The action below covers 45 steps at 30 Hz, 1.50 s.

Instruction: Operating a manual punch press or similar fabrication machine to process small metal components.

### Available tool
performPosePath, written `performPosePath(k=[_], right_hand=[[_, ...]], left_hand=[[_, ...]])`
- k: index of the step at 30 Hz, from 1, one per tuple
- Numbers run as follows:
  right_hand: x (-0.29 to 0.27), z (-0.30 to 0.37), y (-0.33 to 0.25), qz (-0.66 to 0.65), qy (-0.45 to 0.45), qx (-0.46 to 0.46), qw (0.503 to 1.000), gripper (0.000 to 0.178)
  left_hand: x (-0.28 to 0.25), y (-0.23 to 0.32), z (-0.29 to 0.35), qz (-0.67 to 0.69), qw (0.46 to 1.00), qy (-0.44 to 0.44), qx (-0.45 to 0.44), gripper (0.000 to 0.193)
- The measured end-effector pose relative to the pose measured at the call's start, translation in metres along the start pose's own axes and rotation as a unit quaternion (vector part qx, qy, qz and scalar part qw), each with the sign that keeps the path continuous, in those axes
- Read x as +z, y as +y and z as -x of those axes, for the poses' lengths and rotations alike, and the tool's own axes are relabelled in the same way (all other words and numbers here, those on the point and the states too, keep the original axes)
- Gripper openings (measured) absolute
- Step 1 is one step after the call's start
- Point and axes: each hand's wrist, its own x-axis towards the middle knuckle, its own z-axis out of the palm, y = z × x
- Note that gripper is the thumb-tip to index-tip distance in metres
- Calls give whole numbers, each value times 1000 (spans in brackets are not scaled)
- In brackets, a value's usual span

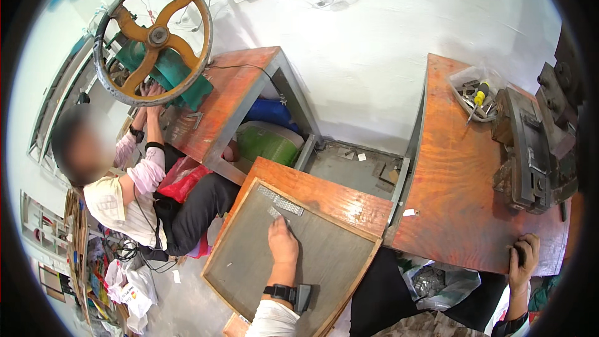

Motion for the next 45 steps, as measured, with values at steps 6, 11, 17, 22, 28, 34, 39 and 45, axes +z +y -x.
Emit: performPosePath(k=[6, 11, 17, 22, 28, 34, 39, 45], right_hand=[[1, 4, 3, 18, 13, 7, 1000, 12], [2, -1, 0, 5, 6, -12, 1000, 13], [0, 0, -1, 12, 16, -12, 1000, 14], [1, -3, -4, 12, 13, -11, 1000, 14], [0, -2, -3, 8, 13, -9, 1000, 13], [0, -1, -3, 9, 10, -5, 1000, 13], [0, 0, -3, 22, 18, -15, 999, 12], [0, -4, -6, 13, 20, -25, 999, 12]], left_hand=[[-33, 43, -10, -109, 982, -141, -65, 29], [-5, 2, -48, -35, 986, 19, 162, 21], [-3, -10, -52, 30, 987, -25, 157, 24], [-10, -7, -50, -21, 983, -29, 182, 26], [-20, -10, -45, -39, 977, -72, 194, 26], [-33, 4, -22, -16, 971, -94, 220, 23], [-45, -1, -28, -5, 968, -169, 187, 29], [-56, 8, -49, -34, 944, -261, 201, 38]])
